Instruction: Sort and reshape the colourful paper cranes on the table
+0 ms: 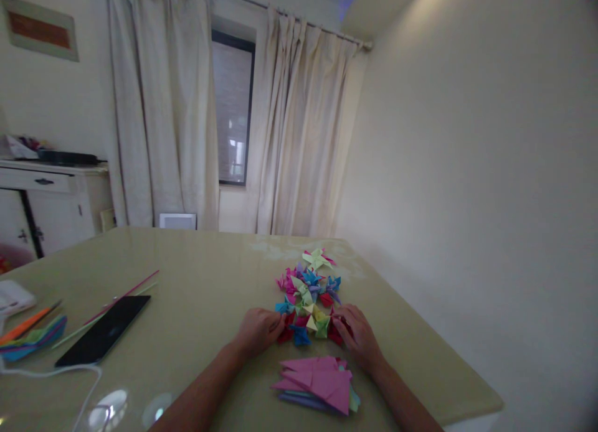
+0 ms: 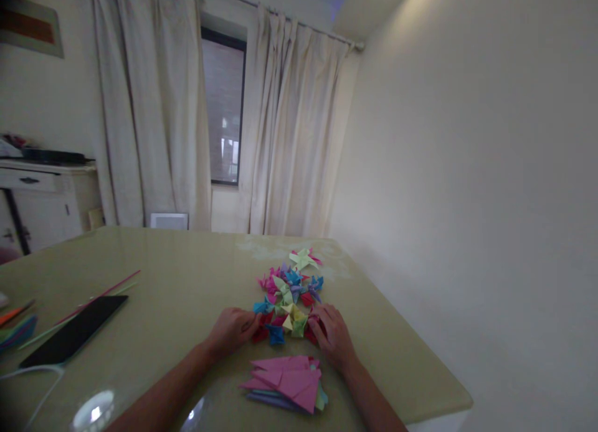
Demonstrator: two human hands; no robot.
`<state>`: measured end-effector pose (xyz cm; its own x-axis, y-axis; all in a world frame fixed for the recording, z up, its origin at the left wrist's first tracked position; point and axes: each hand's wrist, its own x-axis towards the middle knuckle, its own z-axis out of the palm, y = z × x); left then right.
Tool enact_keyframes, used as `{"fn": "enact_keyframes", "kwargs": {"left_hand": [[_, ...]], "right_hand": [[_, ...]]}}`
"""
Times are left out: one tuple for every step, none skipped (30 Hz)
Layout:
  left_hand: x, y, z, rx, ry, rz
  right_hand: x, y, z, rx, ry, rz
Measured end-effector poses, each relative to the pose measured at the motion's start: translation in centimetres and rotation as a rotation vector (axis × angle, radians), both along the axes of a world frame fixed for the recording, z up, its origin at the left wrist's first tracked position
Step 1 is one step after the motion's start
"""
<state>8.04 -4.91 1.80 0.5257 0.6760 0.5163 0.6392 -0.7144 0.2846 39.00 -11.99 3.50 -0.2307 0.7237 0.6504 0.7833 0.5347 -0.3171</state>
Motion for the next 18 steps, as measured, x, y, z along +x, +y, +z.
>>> {"fn": "enact_keyframes", "kwargs": {"left_hand": [[0.00,0.01,0.01,0.003,-0.002,0.003],[0.00,0.03,0.01,0.009,-0.003,0.003],[0.00,0.05,-0.01,0.015,-0.004,0.002],[-0.01,0.07,-0.03,0.021,-0.004,-0.002],[-0.02,0.08,-0.04,0.026,-0.004,-0.005],[-0.04,0.07,-0.05,0.027,-0.003,-0.008],[-0.05,0.06,-0.04,0.027,-0.003,-0.010],[-0.07,0.04,-0.03,0.026,-0.004,-0.012],[-0.08,0.02,-0.02,0.025,-0.008,-0.012],[-0.10,0.00,-0.01,0.024,-0.011,-0.014],[-0.11,-0.01,0.00,0.023,-0.014,-0.015],[-0.12,-0.02,0.00,0.021,-0.016,-0.016],[-0.12,-0.01,0.00,0.019,-0.017,-0.016],[-0.13,0.00,0.01,0.016,-0.016,-0.015],[-0.13,0.01,0.01,0.013,-0.015,-0.013],[-0.13,0.01,0.01,0.010,-0.014,-0.009],[-0.14,0.01,0.02,0.007,-0.013,-0.006],[-0.14,0.00,0.02,0.004,-0.011,-0.006]], "right_hand": [[-0.01,-0.02,0.01,-0.010,0.000,-0.001],[0.00,-0.03,0.01,-0.020,0.000,-0.004],[0.01,-0.02,-0.02,-0.027,-0.001,-0.006],[0.03,-0.02,-0.06,-0.031,-0.003,-0.009],[0.06,0.00,-0.11,-0.032,-0.006,-0.011],[0.08,0.01,-0.16,-0.032,-0.007,-0.013],[0.09,0.02,-0.21,-0.032,-0.007,-0.014],[0.10,0.03,-0.24,-0.032,-0.006,-0.013],[0.10,0.02,-0.26,-0.032,-0.004,-0.011],[0.09,0.01,-0.25,-0.031,-0.002,-0.009],[0.07,0.00,-0.23,-0.029,-0.001,-0.006],[0.05,-0.02,-0.20,-0.026,0.000,-0.004],[0.04,-0.05,-0.15,-0.023,0.001,-0.004],[0.03,-0.06,-0.11,-0.019,0.001,-0.004],[0.02,-0.07,-0.08,-0.014,0.003,-0.005],[0.02,-0.07,-0.05,-0.010,0.004,-0.005],[0.03,-0.07,-0.04,-0.006,0.004,-0.004],[0.04,-0.05,-0.04,-0.003,0.005,-0.002]]}}
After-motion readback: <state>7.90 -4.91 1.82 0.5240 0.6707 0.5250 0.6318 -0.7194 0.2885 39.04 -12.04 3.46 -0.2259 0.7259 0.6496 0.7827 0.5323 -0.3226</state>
